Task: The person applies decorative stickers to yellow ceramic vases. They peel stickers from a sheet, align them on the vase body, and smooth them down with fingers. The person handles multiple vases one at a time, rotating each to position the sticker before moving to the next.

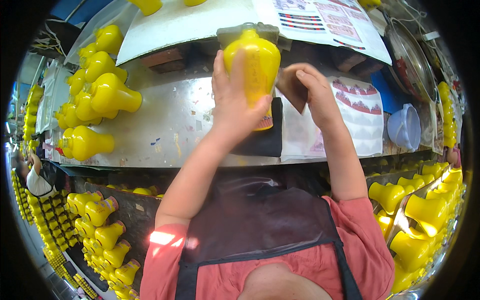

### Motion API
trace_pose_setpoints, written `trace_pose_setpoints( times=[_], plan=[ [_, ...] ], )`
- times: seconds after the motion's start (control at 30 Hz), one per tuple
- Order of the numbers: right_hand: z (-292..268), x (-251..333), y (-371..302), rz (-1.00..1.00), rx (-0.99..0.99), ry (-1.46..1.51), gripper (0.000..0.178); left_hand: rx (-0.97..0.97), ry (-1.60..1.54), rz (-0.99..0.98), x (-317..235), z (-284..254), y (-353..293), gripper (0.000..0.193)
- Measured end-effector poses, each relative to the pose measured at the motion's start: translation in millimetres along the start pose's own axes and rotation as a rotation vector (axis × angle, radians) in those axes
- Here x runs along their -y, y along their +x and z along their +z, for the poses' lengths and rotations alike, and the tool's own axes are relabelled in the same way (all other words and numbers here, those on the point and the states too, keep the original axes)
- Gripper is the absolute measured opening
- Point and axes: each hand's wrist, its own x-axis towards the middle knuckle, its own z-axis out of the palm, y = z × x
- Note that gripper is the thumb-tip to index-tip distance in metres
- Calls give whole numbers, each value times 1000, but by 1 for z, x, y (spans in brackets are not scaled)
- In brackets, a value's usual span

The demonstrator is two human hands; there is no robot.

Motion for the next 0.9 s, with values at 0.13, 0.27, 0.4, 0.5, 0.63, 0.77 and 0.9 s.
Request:
trace_pose_setpoints(
  times=[0.13, 0.27, 0.4, 0.5, 0.63, 0.77, 0.9],
  plan=[
    [21, 11, -8, -729, 11, -722, 24, -2, -7, -13, 0, 2, 0, 106],
    [29, 24, 3, -999, -259, -1078, 31, -70, -22, 8, 5, 7, -1, 104],
    [27, 14, -9, -1387, -171, -1191, 28, -68, -477, -272, 15, 5, -10, 81],
    [31, -7, -37, -1224, 145, -968, 30, -66, -678, -302, 26, 0, -16, 72],
    [23, -24, -38, -561, 31, -613, 24, -1, -607, -271, 30, 4, -28, 73],
    [26, -40, -2, -534, -339, -386, 21, 52, -687, -371, 26, 4, -32, 70],
    [25, -49, -19, -610, -345, -491, 24, 153, -951, -512, 28, -9, -32, 74]
  ],
)
